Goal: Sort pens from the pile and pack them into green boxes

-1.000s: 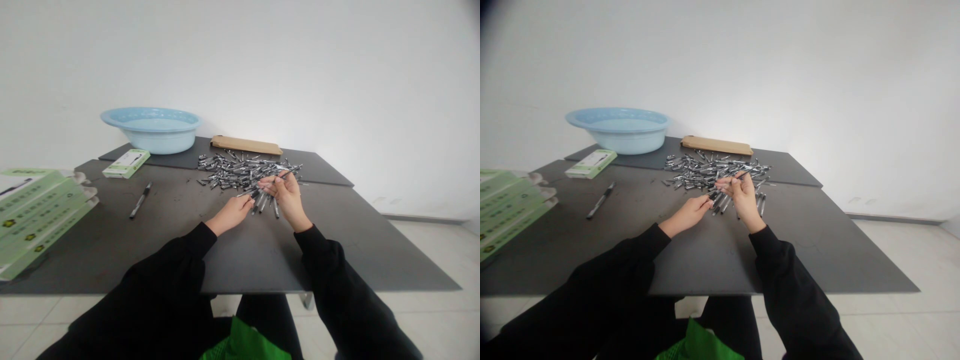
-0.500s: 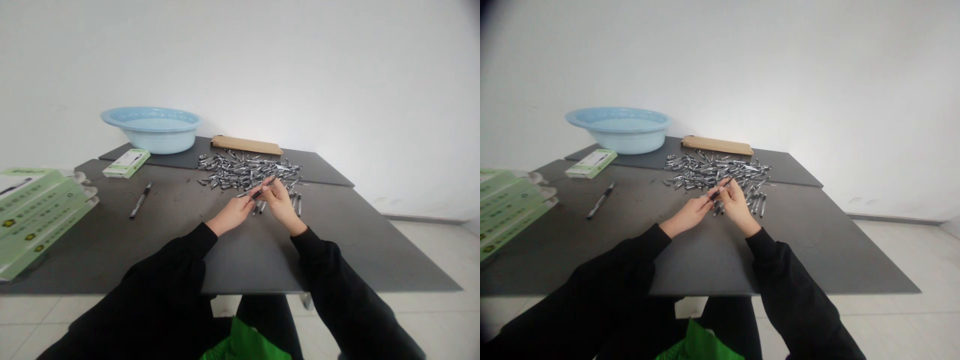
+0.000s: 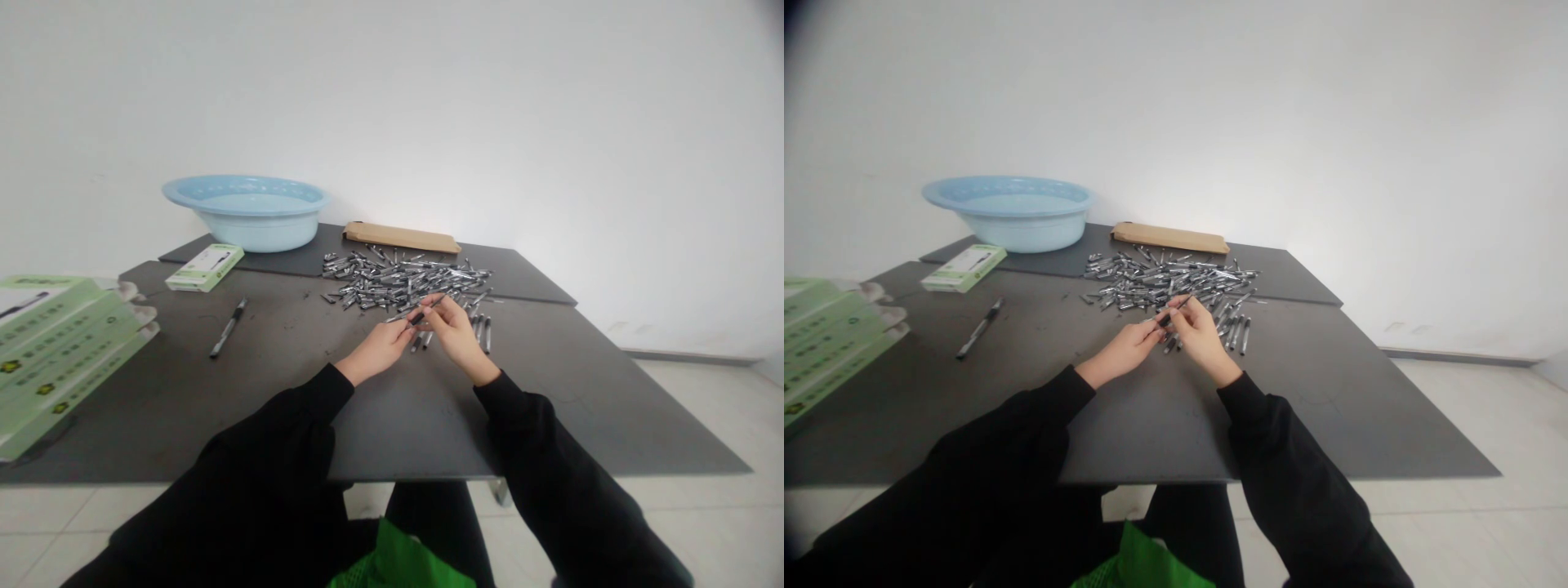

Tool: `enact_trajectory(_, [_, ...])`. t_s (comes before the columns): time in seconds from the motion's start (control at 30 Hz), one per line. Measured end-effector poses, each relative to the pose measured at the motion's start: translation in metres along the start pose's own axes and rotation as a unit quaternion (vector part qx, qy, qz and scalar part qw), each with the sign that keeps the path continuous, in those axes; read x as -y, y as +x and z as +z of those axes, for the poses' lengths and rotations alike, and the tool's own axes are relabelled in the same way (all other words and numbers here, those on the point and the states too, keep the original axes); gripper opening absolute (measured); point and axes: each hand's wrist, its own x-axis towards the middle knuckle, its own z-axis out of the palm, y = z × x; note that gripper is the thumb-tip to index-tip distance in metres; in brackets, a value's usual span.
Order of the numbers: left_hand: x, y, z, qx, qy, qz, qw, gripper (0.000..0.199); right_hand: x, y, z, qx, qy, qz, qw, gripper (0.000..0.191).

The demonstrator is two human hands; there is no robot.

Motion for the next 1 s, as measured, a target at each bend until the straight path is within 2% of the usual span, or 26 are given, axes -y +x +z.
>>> enact_trajectory(0.2, [0.001,-0.001,0.000,-0.006,-0.027,0.001,1.000,0.029,-0.004,-0.001,-0.001,0.004,-0.013,0.007,1.000,0.028])
enact_trajectory(0.3, [0.003,0.003,-0.007,-0.021,-0.023,-0.002,1.000,0.031,-0.005,-0.001,0.000,-0.013,-0.025,0.010,1.000,0.029])
enact_trajectory(0.43, [0.008,0.008,-0.032,-0.111,-0.008,-0.036,0.993,0.034,-0.008,0.001,-0.003,-0.026,-0.055,0.014,0.998,0.025])
enact_trajectory(0.5, [0.010,0.009,-0.046,-0.161,-0.014,-0.048,0.986,0.034,-0.010,0.001,-0.008,-0.024,-0.107,0.006,0.994,0.020])
enact_trajectory(0.6, [0.011,0.008,-0.060,-0.207,-0.022,-0.060,0.976,0.035,-0.012,0.002,-0.018,0.005,-0.250,-0.014,0.968,0.012])
enact_trajectory(0.7, [0.010,0.006,-0.063,-0.211,-0.023,-0.059,0.975,0.035,-0.014,0.002,-0.026,0.032,-0.346,-0.032,0.937,0.016])
enact_trajectory(0.83, [0.008,0.006,-0.064,-0.202,-0.024,-0.064,0.977,0.035,-0.016,0.002,-0.032,0.038,-0.381,-0.045,0.923,0.022])
enact_trajectory(1.0, [0.011,0.007,-0.070,-0.219,-0.036,-0.074,0.972,0.035,-0.017,0.002,-0.033,0.045,-0.409,-0.067,0.909,0.023])
